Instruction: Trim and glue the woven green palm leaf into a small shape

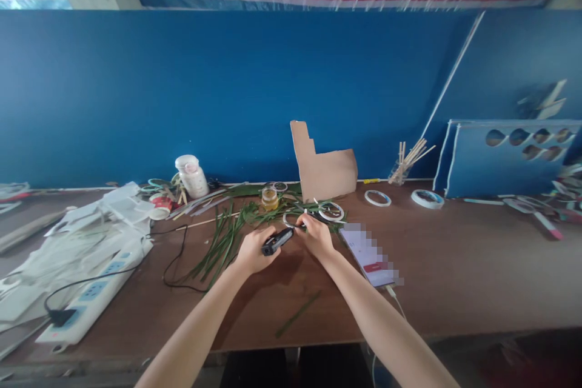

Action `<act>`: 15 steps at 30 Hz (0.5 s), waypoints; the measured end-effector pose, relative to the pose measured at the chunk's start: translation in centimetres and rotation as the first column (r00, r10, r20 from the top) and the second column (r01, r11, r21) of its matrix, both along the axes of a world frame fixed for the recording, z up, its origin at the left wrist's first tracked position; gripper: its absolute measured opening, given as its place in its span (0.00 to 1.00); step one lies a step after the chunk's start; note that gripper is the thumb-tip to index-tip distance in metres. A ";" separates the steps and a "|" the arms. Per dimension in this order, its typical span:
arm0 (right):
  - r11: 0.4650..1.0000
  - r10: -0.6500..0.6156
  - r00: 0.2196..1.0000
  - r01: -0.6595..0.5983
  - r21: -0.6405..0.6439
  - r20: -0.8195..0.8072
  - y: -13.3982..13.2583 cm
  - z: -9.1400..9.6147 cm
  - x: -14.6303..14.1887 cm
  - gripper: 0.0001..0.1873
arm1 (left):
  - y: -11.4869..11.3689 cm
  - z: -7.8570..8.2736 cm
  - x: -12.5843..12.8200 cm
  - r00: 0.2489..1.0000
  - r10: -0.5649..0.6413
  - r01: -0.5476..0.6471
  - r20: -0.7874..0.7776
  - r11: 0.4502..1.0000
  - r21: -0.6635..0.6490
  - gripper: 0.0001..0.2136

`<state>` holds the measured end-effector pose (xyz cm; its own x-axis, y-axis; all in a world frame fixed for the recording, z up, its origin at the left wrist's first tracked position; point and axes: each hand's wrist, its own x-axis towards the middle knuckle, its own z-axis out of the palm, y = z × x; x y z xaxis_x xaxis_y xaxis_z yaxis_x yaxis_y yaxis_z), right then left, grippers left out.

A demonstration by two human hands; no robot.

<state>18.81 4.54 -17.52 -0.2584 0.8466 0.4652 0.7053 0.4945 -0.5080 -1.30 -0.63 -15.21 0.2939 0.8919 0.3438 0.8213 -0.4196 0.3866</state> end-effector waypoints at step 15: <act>0.997 0.013 0.991 -0.023 0.074 0.134 -0.9 0.8 -0.6 0.02 | -0.1 -0.1 -0.4 1.000 -0.012 0.012 0.008 1.000 0.011 0.06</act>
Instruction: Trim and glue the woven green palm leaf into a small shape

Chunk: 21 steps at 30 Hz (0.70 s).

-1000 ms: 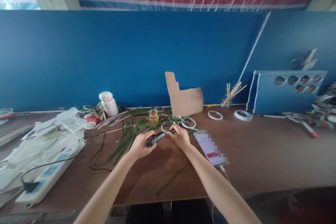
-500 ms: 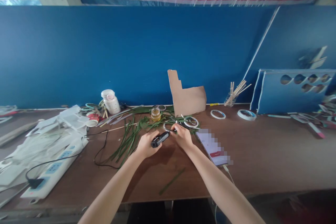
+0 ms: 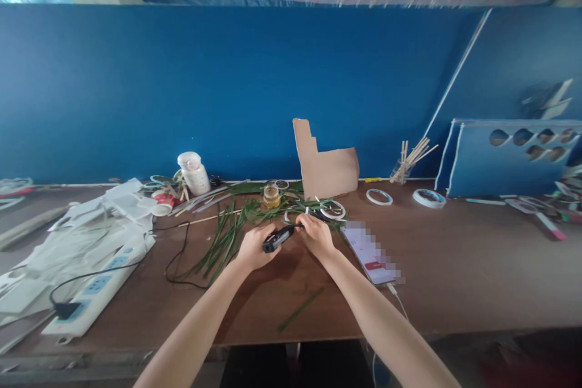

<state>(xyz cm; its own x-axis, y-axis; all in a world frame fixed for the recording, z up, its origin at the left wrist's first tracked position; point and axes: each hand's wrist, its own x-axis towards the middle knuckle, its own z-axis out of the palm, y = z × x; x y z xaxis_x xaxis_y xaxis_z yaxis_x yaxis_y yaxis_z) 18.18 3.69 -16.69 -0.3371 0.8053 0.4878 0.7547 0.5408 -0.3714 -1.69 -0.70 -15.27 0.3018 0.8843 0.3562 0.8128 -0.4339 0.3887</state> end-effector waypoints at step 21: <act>0.989 0.061 0.998 -0.059 0.133 -0.010 0.2 -0.3 0.2 0.05 | 0.2 -0.1 -0.2 0.989 0.020 -0.017 0.144 1.000 -0.022 0.08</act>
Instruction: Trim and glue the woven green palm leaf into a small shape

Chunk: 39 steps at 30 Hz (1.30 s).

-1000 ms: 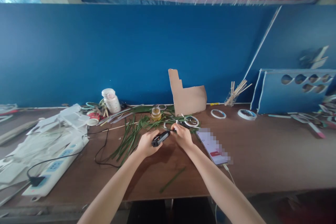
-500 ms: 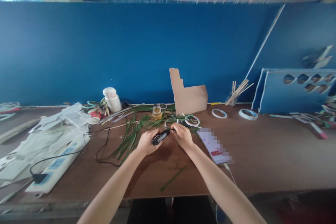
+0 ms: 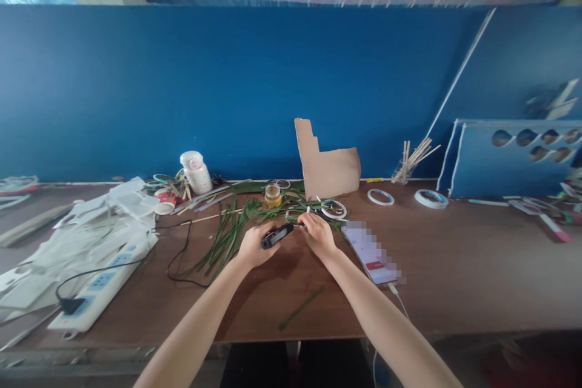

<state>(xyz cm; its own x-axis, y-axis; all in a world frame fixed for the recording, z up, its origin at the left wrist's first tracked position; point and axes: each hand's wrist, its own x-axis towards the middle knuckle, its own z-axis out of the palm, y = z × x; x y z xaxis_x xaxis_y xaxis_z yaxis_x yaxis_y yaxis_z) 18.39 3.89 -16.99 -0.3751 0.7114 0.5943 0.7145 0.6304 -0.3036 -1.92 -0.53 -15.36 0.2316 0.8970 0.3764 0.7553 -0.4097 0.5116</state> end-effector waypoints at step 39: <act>1.000 0.001 0.998 0.001 0.028 -0.067 0.1 -0.3 0.0 0.10 | -0.1 0.4 0.3 0.999 0.046 -0.046 -0.006 0.998 -0.039 0.05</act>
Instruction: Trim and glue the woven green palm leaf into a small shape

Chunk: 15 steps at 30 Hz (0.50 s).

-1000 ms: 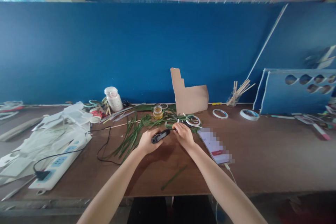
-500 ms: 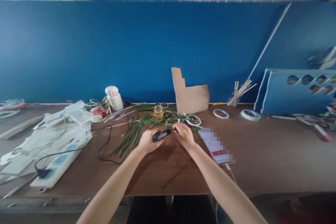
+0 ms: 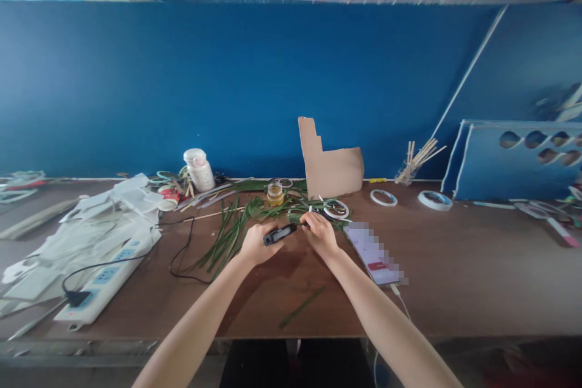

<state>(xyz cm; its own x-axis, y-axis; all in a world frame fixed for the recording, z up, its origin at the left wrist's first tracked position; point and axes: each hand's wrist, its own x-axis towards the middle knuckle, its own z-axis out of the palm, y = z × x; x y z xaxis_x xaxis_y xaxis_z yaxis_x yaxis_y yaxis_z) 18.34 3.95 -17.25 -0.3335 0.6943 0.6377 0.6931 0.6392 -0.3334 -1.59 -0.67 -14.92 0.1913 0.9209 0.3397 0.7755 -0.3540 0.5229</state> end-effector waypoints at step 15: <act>1.000 -0.011 0.999 0.010 -0.019 -0.037 0.1 -0.1 -0.1 0.09 | 0.1 -0.3 -0.1 1.000 0.025 -0.025 -0.005 1.000 0.005 0.04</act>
<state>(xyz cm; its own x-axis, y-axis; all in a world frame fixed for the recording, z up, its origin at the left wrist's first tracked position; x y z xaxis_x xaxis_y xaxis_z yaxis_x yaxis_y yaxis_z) 18.24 4.01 -17.34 -0.3023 0.7099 0.6362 0.6867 0.6251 -0.3712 -1.66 -0.54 -15.19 0.1699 0.9237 0.3433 0.7864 -0.3371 0.5176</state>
